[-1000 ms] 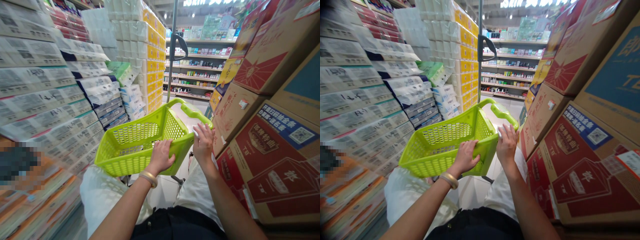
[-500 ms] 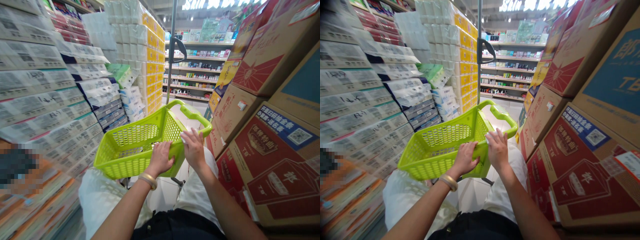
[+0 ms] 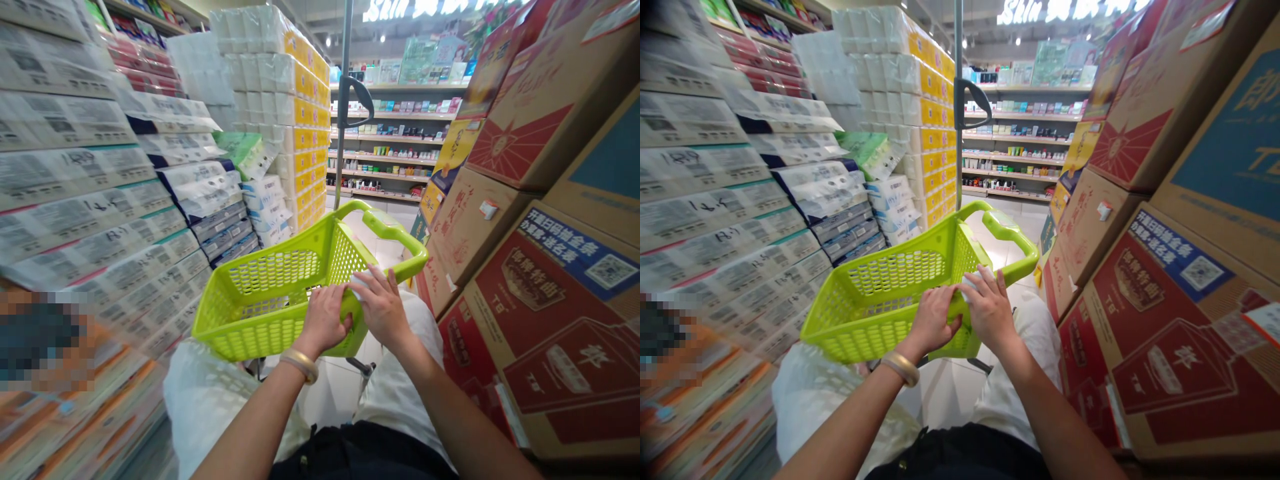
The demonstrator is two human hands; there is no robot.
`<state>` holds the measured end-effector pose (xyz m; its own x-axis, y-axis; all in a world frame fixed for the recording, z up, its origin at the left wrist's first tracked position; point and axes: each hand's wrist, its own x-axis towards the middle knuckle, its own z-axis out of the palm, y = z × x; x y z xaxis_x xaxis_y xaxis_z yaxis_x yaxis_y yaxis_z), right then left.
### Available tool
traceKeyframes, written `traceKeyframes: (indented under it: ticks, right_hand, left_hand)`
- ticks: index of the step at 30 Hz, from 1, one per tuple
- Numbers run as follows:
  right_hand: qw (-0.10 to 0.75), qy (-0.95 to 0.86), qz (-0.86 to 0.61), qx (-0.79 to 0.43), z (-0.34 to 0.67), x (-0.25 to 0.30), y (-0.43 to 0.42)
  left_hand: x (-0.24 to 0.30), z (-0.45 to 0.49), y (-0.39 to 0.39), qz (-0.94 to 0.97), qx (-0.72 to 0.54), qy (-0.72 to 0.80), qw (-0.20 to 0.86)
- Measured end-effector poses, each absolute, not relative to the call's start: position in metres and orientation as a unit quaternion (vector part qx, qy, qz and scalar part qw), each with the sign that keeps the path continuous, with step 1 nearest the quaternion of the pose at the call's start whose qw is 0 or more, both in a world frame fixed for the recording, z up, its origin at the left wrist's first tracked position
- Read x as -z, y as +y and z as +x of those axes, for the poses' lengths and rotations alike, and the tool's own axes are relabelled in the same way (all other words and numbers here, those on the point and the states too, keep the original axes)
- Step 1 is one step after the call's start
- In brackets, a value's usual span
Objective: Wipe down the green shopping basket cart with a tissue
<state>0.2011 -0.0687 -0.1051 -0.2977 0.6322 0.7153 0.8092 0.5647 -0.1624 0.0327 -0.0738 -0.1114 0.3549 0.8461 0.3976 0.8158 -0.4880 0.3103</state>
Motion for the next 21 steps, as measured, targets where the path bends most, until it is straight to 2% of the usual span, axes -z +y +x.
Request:
traceKeyframes:
  ticks: [4,6,12,17,21]
  right_hand:
    - [0.467,-0.698,-0.518,0.16,0.209,0.103,-0.061]
    - [0.482,-0.675,-0.531,0.171,0.209,0.103,-0.058]
    - [0.402,-0.785,-0.454,0.124,0.197,0.107,-0.067]
    - [0.473,-0.689,-0.523,0.166,0.217,0.1,-0.057]
    - [0.417,-0.77,-0.465,0.135,0.209,0.101,-0.059]
  left_hand:
    - [0.11,0.033,-0.075,0.823,-0.251,0.51,0.028]
    - [0.11,0.033,-0.075,0.822,-0.252,0.51,0.027]
    - [0.111,0.033,-0.075,0.821,-0.258,0.509,0.034]
    - [0.11,0.033,-0.075,0.82,-0.254,0.512,0.029]
    - [0.111,0.033,-0.073,0.822,-0.252,0.51,0.027]
